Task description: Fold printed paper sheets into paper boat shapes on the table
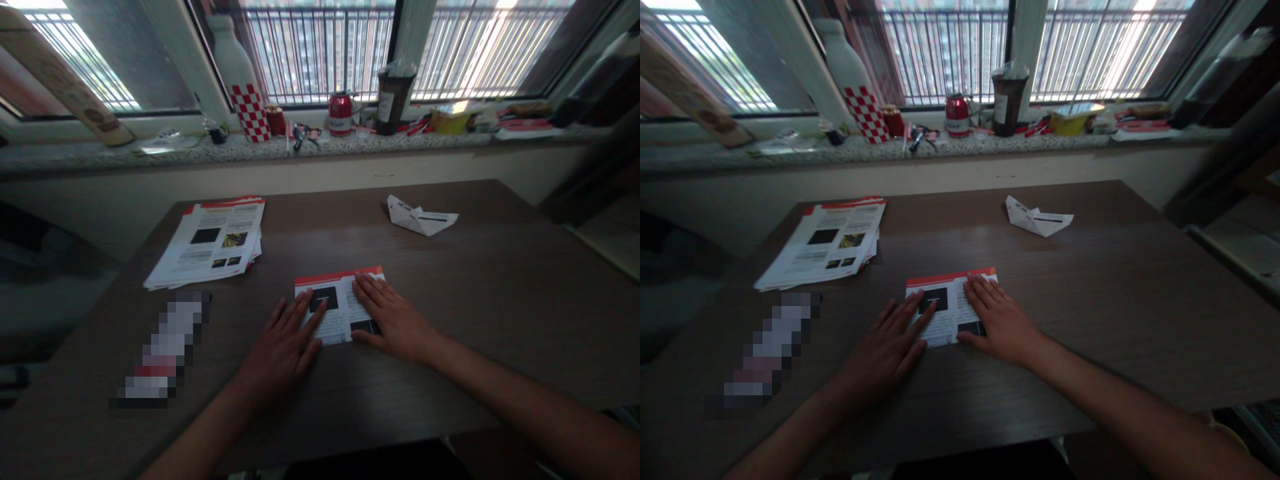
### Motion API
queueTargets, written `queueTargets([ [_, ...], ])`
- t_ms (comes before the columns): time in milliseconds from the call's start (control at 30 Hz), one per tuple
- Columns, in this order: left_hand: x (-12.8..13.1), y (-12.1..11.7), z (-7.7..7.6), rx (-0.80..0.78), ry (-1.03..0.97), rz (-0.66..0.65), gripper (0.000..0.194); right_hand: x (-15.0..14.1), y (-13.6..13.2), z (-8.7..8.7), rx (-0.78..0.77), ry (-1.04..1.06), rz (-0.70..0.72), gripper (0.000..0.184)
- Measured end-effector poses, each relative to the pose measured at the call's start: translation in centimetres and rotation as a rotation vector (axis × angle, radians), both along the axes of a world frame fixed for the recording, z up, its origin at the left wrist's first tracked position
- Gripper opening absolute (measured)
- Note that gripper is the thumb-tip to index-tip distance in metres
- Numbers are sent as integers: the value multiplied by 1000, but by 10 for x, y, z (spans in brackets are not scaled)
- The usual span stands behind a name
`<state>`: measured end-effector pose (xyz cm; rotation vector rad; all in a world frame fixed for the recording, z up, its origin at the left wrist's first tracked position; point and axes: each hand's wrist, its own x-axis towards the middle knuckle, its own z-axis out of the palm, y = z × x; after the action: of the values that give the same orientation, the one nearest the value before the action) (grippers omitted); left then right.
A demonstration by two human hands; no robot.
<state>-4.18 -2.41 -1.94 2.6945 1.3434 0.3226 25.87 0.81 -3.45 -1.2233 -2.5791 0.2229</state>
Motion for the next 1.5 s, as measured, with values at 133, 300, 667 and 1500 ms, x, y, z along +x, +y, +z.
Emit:
queueTargets([
  [133, 0, -7, 9, 20, 11, 86, 69, 13, 17, 8, 35, 7, -51, 82],
  [300, 6, -14, 14, 16, -9, 63, 65, 16, 41, 22, 48, 72, -110, 68],
  [667, 33, 8, 32, -136, -12, -180, 53, 15, 54, 16, 51, 203, -118, 25],
  [1500, 35, 18, 10, -118, -53, -96, 56, 10, 95, 20, 17, 222, -95, 8],
])
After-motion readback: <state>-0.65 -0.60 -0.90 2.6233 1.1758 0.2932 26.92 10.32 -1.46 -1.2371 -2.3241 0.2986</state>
